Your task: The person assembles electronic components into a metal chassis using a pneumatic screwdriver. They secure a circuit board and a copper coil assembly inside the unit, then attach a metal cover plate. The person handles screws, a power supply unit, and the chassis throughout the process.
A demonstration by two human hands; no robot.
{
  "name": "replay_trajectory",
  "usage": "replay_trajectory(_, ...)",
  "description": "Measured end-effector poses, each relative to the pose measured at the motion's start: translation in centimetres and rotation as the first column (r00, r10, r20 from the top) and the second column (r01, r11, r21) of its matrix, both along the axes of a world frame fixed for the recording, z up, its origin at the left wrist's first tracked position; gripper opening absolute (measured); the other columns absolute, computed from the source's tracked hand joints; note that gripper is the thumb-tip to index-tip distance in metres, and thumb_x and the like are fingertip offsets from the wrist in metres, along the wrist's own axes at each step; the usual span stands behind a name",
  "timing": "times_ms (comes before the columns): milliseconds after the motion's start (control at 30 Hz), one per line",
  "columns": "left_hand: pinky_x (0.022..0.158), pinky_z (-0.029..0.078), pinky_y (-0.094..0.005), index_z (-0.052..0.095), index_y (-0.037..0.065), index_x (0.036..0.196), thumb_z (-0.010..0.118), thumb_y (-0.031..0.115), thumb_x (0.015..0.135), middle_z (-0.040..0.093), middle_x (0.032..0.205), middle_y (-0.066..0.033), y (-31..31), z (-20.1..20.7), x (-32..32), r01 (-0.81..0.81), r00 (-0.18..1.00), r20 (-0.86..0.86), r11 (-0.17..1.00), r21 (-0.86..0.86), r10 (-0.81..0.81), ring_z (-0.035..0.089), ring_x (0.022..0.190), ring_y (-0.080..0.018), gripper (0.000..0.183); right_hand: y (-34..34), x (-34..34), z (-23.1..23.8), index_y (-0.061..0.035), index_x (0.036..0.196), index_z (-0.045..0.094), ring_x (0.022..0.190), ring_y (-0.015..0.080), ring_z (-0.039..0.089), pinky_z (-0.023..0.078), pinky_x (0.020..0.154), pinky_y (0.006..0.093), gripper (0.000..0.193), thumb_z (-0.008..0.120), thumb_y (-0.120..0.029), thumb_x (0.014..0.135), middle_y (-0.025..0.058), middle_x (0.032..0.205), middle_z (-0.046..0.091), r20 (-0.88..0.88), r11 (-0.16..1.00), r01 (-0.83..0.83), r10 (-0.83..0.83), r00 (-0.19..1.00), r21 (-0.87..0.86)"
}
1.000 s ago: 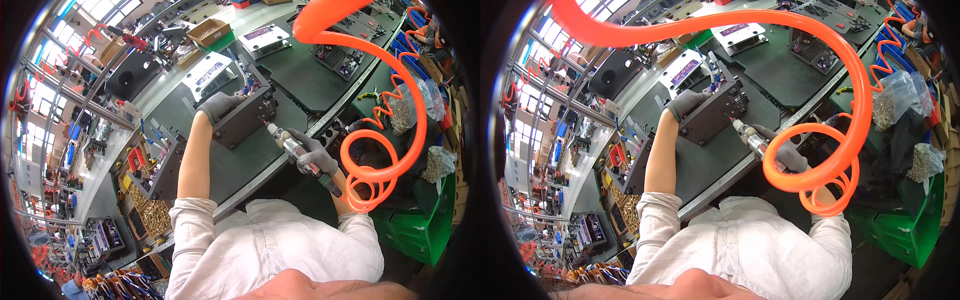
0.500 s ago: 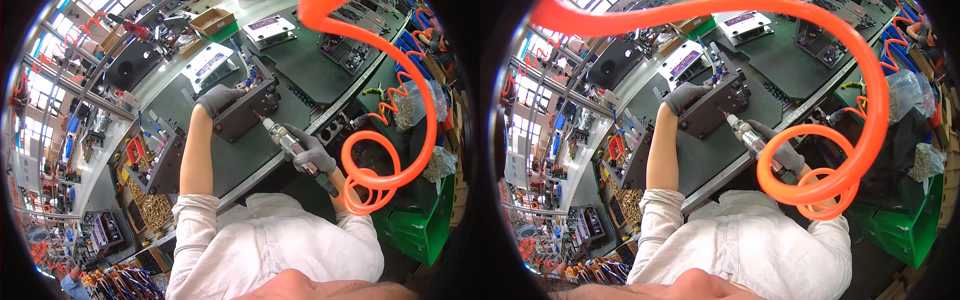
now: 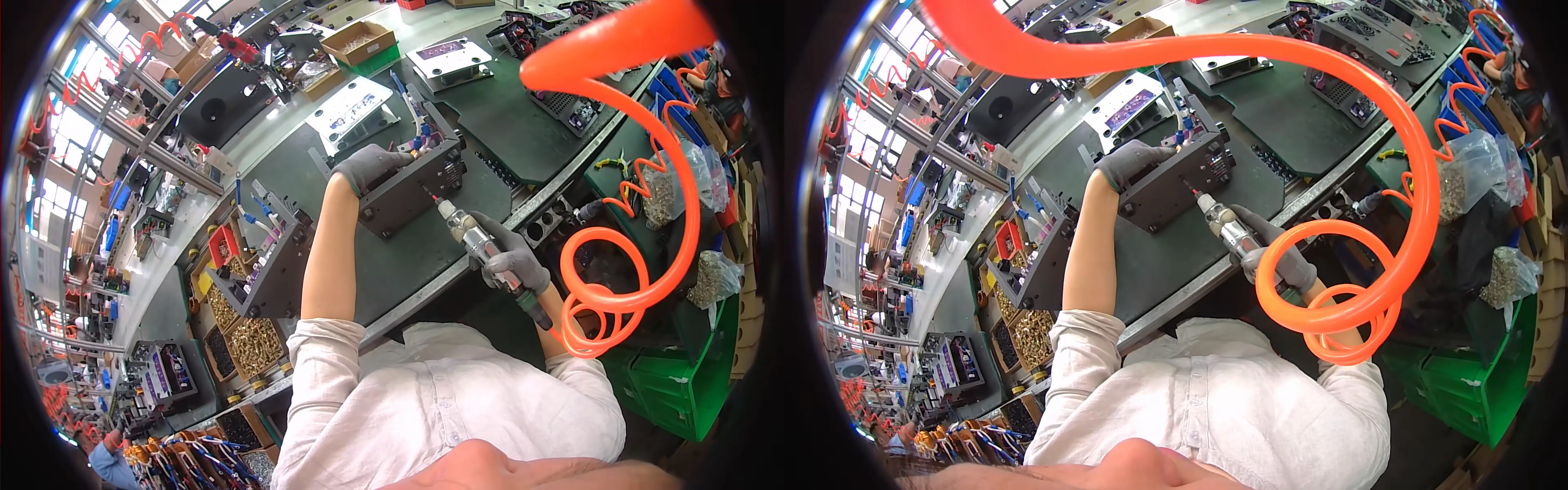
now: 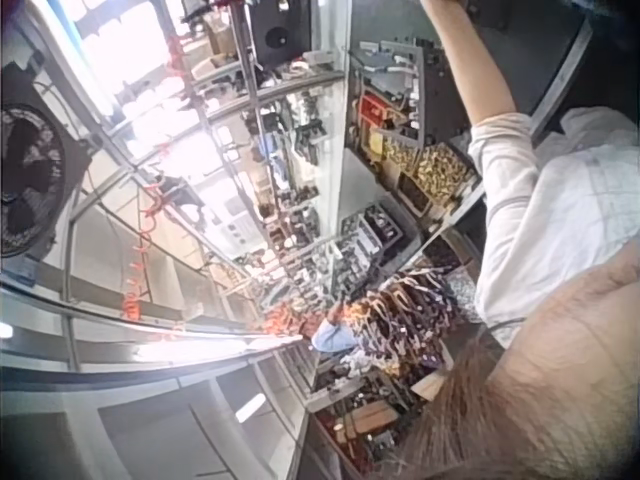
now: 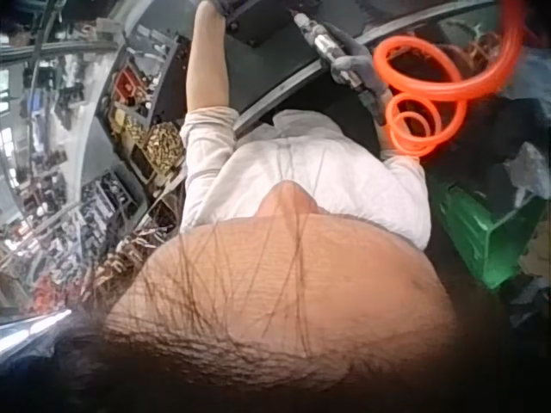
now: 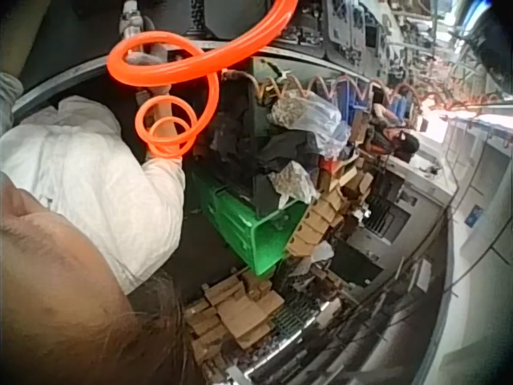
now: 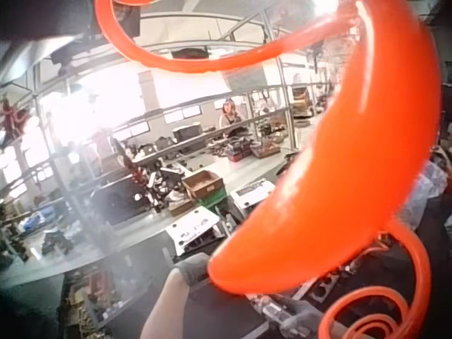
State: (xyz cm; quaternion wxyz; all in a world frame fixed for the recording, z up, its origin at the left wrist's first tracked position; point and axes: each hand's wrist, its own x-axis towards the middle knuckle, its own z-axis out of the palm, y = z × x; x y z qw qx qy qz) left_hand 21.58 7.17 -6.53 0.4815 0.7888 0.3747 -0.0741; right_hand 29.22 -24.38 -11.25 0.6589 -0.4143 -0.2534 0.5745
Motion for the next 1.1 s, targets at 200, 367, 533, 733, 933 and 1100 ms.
replay_trajectory(200,0.07,0.046,-0.0341,0.074,0.006,0.093,0.067,0.047,0.08,0.07,0.085,-0.011,0.1,-0.2,0.1,0.073,0.996,0.036,0.976,0.207,-0.082,0.064,0.077,-0.0213,0.044,0.8,-1.1,0.5,-0.0031,0.149,0.024,0.055,0.0146,0.059,0.049,0.046,0.025,0.105,0.072,-0.019,0.057,0.0123,0.087,0.06,0.011,0.999,0.044,-0.044,0.999,0.01)
replay_trajectory(367,0.072,0.047,-0.0308,0.067,0.002,0.107,0.062,0.035,0.087,0.068,0.093,-0.0084,-4.4,2.7,-6.1,-0.438,0.569,0.704,0.881,-0.177,0.424,0.063,0.086,-0.0203,0.039,0.4,-1.0,1.0,-0.006,0.149,0.024,0.051,0.0155,0.059,0.049,0.044,0.0243,0.106,0.069,-0.024,0.056,0.0151,0.085,0.061,0.091,0.996,-0.01,0.019,0.996,-0.093)
replay_trajectory(533,0.064,0.044,-0.0217,0.047,-0.002,0.13,0.05,0.008,0.093,0.055,0.104,-0.0056,-9.3,1.1,-18.2,-0.001,0.184,0.386,0.393,-0.92,0.904,0.052,0.085,-0.0128,0.038,-0.1,-2.1,0.7,-0.004,0.15,0.022,0.053,0.0144,0.058,0.047,0.046,0.0249,0.108,0.066,-0.021,0.052,0.0147,0.085,0.06,0.022,0.95,-0.209,0.22,0.975,-0.231)
replay_trajectory(733,0.04,0.03,-0.0184,0.052,-0.001,0.124,0.053,0.018,0.096,0.052,0.072,0.0009,-13.9,-6.7,-31.5,0.098,0.134,0.203,0.191,-0.977,0.97,0.041,0.049,-0.0058,0.033,5.3,-5.1,-1.0,-0.0004,0.149,0.021,0.074,0.0168,0.061,0.05,0.063,0.0283,0.106,0.076,-0.009,0.058,0.0167,0.103,0.059,-0.052,0.796,-0.45,0.472,0.88,-0.405)
replay_trajectory(933,0.054,0.036,-0.0212,0.064,-0.006,0.098,0.053,0.027,0.097,0.057,0.074,-0.0021,-14.8,-9.4,-38.8,-0.916,-0.014,0.433,0.162,-0.368,0.901,0.044,0.062,-0.0053,0.034,10.7,-6.0,-1.7,-0.0026,0.149,0.022,0.087,0.0218,0.06,0.05,0.062,0.0278,0.11,0.078,-0.007,0.055,0.0188,0.114,0.056,-0.038,0.718,-0.536,0.582,0.812,-0.445)
replay_trajectory(1100,0.073,0.048,-0.0309,0.057,-0.011,0.115,0.048,0.013,0.097,0.065,0.095,-0.0162,-15.7,-14.2,-42.0,-0.817,0.557,0.536,0.302,0.492,0.634,0.061,0.078,-0.0224,0.031,12.1,-5.4,-1.6,-0.0004,0.148,0.022,0.084,0.028,0.065,0.053,0.056,0.0308,0.11,0.076,-0.007,0.052,0.0228,0.118,0.055,-0.345,0.677,-0.532,0.406,0.846,-0.508)
